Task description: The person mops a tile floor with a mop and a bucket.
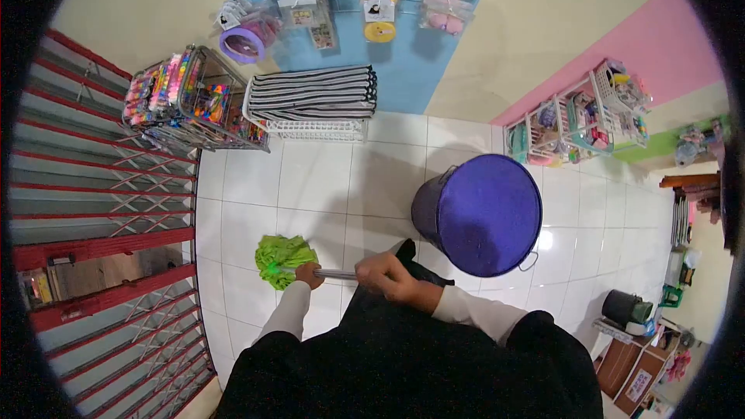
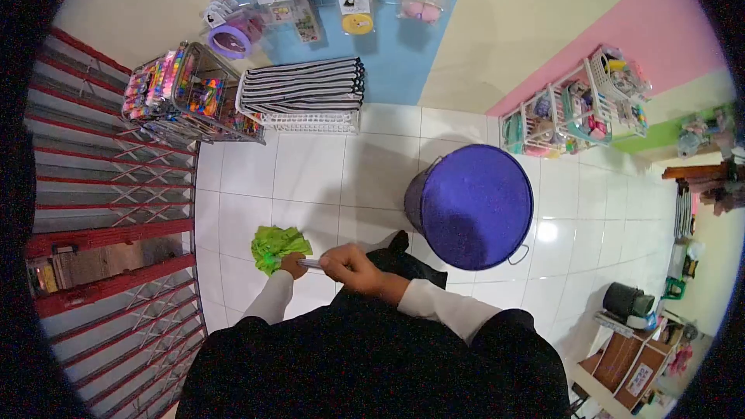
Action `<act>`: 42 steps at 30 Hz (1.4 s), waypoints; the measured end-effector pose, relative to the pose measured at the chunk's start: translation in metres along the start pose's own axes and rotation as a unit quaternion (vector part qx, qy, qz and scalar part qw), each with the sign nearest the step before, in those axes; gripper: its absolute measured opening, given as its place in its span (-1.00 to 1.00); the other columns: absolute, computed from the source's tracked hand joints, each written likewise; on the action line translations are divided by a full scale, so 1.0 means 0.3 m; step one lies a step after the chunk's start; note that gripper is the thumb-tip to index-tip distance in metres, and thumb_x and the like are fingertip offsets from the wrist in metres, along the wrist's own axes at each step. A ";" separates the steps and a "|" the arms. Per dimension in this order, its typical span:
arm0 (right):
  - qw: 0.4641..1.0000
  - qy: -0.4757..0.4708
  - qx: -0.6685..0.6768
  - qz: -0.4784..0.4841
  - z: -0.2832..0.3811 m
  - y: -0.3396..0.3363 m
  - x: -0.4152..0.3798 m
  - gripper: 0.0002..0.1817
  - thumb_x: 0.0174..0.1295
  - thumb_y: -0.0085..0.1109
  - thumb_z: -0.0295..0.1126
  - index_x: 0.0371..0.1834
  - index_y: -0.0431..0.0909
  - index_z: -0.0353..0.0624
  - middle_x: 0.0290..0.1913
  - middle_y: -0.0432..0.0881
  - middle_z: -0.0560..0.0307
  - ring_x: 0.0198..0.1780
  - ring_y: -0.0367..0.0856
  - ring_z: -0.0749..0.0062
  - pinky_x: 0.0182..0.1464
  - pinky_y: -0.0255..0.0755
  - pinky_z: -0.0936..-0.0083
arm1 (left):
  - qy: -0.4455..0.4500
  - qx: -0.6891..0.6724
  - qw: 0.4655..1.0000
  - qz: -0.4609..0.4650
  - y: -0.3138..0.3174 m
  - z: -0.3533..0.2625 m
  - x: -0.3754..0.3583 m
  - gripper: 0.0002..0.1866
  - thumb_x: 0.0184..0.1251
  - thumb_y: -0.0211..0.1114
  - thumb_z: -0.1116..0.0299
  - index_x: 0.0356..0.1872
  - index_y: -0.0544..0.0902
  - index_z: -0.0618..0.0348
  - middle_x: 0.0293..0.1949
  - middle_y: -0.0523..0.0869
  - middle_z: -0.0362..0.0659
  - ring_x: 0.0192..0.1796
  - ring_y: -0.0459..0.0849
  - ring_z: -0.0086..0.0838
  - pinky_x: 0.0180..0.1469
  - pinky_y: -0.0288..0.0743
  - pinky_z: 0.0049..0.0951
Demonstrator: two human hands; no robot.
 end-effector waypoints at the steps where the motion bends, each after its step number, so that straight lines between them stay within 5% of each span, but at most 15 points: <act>1: 1.000 0.016 0.001 -0.003 -0.001 0.020 -0.004 -0.50 0.34 -0.19 -0.33 -0.82 0.16 -0.22 -0.75 0.19 0.23 -0.67 0.14 0.50 -0.56 0.10 0.48 | 0.001 -0.022 0.999 0.028 0.002 -0.001 -0.007 -0.86 -0.19 0.24 0.28 -0.61 0.60 0.10 -0.52 0.62 -0.04 -0.37 0.61 -0.12 -0.26 0.45 -0.23; 3: 0.999 0.000 0.036 -0.018 0.018 0.023 0.004 -0.52 0.32 -0.14 -0.31 -0.80 0.21 -0.25 -0.75 0.24 0.25 -0.67 0.14 0.59 -0.58 0.06 0.52 | 0.007 -0.065 0.995 0.077 -0.002 -0.019 0.026 -0.88 -0.17 0.19 0.32 -0.66 0.55 0.15 -0.56 0.59 0.00 -0.43 0.58 -0.11 -0.35 0.41 -0.23; 8: 0.998 0.029 0.022 -0.058 0.186 0.038 -0.005 -0.51 0.31 -0.10 -0.30 -0.81 0.23 -0.26 -0.77 0.24 0.28 -0.68 0.12 0.63 -0.61 0.01 0.54 | 0.142 -0.206 0.967 -0.047 -0.080 -0.198 0.007 -0.90 -0.20 0.19 0.48 -0.71 0.44 0.23 -0.65 0.47 -0.01 -0.56 0.49 -0.15 -0.50 0.31 -0.27; 13: 0.996 -0.070 -0.025 -0.055 0.412 0.009 -0.091 -0.50 0.31 -0.13 -0.32 -0.84 0.17 -0.20 -0.80 0.18 0.26 -0.71 0.09 0.56 -0.62 -0.01 0.54 | 0.222 -0.218 0.947 -0.080 -0.150 -0.457 -0.024 -0.85 -0.22 0.23 0.53 -0.72 0.40 0.26 -0.67 0.41 -0.06 -0.62 0.42 -0.26 -0.56 0.24 -0.35; 20: 0.979 -0.145 -0.141 -0.027 0.699 -0.136 -0.156 -0.56 0.24 -0.11 -0.41 -0.83 0.14 -0.24 -0.82 0.11 0.18 -0.77 0.05 0.41 -0.65 -0.05 0.45 | 0.186 -0.300 0.932 -0.080 -0.005 -0.756 0.215 -0.82 -0.31 0.30 0.42 -0.68 0.46 0.25 -0.61 0.49 0.02 -0.49 0.49 -0.11 -0.44 0.29 -0.26; 23: 0.963 -0.182 -0.199 0.010 0.799 -0.254 -0.163 -0.58 0.19 -0.09 -0.45 -0.83 0.14 -0.24 -0.82 0.11 0.12 -0.78 0.07 0.32 -0.65 -0.05 0.43 | 0.250 -0.202 0.935 -0.148 -0.023 -1.001 0.341 -0.78 -0.33 0.33 0.40 -0.64 0.48 0.25 -0.55 0.53 0.04 -0.43 0.51 -0.13 -0.36 0.31 -0.25; 25: 0.941 -0.229 -0.248 0.037 0.860 -0.320 -0.156 -0.60 0.15 -0.07 -0.49 -0.84 0.13 -0.24 -0.82 0.11 0.08 -0.77 0.09 0.23 -0.65 -0.06 0.40 | 0.326 -0.275 0.838 -0.340 0.005 -1.105 0.422 -0.78 -0.26 0.33 0.37 -0.57 0.51 0.26 -0.47 0.57 0.05 -0.33 0.55 -0.14 -0.27 0.34 -0.25; 28: 0.929 -0.222 -0.287 0.067 0.880 -0.410 -0.132 -0.62 0.13 -0.05 -0.52 -0.83 0.14 -0.25 -0.82 0.10 0.09 -0.76 0.09 0.20 -0.65 -0.05 0.39 | 0.270 -0.302 0.914 -0.011 0.076 -1.226 0.718 -0.82 -0.04 0.21 0.30 -0.52 0.57 0.22 -0.44 0.59 0.05 -0.25 0.58 -0.11 -0.23 0.38 -0.21; 32: 0.919 -0.207 -0.324 0.091 0.898 -0.518 -0.054 -0.60 0.14 -0.03 -0.50 -0.84 0.14 -0.21 -0.81 0.10 0.07 -0.75 0.08 0.28 -0.64 -0.01 0.42 | 0.279 -0.255 0.925 -0.030 0.015 -1.456 0.853 -0.86 -0.03 0.18 0.34 -0.55 0.55 0.20 -0.46 0.58 0.05 -0.28 0.56 -0.07 -0.26 0.36 -0.19; 38: 0.914 -0.162 -0.366 -0.071 1.067 -0.833 -0.030 -0.60 0.15 -0.06 -0.44 -0.85 0.18 -0.22 -0.85 0.14 0.24 -0.80 0.05 0.55 -0.70 -0.10 0.43 | 0.315 -0.248 0.915 -0.052 0.018 -1.776 0.993 -0.90 -0.03 0.12 0.39 -0.60 0.52 0.18 -0.48 0.56 0.05 -0.33 0.52 -0.01 -0.29 0.34 -0.16; 40: 0.914 -0.197 -0.338 -0.106 1.124 -0.925 -0.059 -0.66 0.14 0.04 -0.41 -0.75 0.38 -0.37 -0.83 0.35 0.08 -0.83 0.17 0.46 -0.73 0.02 0.45 | 0.331 -0.258 0.906 -0.044 0.022 -1.882 1.011 -0.90 -0.02 0.11 0.41 -0.62 0.51 0.17 -0.49 0.55 0.05 -0.34 0.51 0.02 -0.31 0.34 -0.15; 42: 0.929 -0.107 -0.295 -0.194 1.145 -0.994 -0.096 -0.75 0.13 0.06 -0.50 -0.68 0.40 -0.34 -0.73 0.42 0.08 -0.72 0.28 0.54 -0.64 0.11 0.54 | 0.385 -0.333 0.861 -0.015 0.018 -1.981 0.999 -0.90 -0.04 0.10 0.43 -0.64 0.47 0.20 -0.47 0.55 0.04 -0.32 0.50 0.00 -0.29 0.33 -0.14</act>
Point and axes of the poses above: each hand's wrist, its own x-axis towards the middle knuckle, its own y-axis out of the palm, z = x × y, the point moved 5 cm from there along x, towards the middle knuckle
